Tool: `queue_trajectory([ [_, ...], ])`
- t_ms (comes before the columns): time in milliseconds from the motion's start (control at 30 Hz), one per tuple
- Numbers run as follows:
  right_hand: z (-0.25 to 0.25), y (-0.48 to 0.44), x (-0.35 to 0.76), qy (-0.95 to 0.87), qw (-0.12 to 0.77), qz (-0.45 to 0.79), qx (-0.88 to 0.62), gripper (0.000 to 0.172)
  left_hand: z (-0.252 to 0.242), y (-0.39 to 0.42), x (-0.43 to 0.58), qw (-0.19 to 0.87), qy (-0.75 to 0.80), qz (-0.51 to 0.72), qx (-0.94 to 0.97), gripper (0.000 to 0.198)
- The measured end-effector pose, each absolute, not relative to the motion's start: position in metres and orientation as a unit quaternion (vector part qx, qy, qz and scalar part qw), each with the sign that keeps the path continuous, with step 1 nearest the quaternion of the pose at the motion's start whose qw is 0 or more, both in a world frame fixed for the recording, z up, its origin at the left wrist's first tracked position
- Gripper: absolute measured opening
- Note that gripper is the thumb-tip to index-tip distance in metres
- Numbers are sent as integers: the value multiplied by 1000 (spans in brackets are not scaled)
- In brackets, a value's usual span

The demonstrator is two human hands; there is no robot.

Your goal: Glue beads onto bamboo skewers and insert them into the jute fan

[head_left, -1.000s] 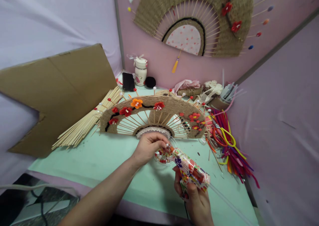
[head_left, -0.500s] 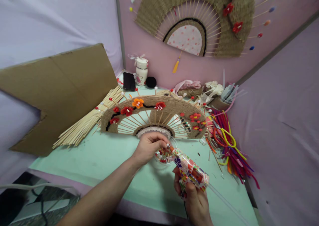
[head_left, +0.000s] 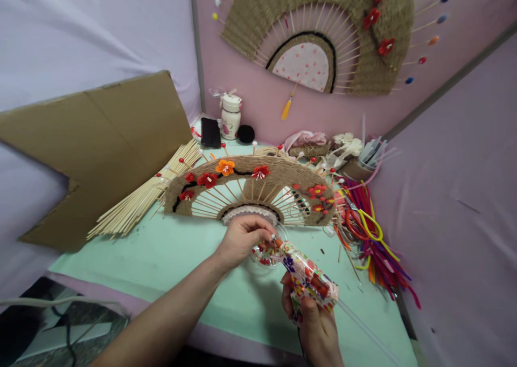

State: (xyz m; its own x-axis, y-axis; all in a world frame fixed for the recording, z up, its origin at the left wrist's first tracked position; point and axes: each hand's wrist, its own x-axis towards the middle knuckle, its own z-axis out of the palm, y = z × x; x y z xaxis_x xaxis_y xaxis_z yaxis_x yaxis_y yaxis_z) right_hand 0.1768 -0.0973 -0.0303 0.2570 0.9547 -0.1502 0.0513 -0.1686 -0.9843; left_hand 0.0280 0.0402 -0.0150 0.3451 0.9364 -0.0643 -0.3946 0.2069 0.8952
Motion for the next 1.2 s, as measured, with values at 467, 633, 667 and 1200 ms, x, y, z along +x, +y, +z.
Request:
queue_trajectory([
  [467, -39, -101, 180, -425, 493, 448, -613, 62, -16, 41, 28, 705, 330, 464, 423, 22],
  [633, -36, -100, 181, -425, 484, 456, -614, 62, -15, 41, 27, 701, 329, 465, 429, 24],
  [667, -36, -99, 181, -424, 484, 456, -615, 62, -15, 41, 27, 702, 328, 465, 429, 24],
  [1200, -40, -100, 184, -461, 464, 431, -622, 64, -13, 40, 28, 702, 333, 465, 424, 16],
])
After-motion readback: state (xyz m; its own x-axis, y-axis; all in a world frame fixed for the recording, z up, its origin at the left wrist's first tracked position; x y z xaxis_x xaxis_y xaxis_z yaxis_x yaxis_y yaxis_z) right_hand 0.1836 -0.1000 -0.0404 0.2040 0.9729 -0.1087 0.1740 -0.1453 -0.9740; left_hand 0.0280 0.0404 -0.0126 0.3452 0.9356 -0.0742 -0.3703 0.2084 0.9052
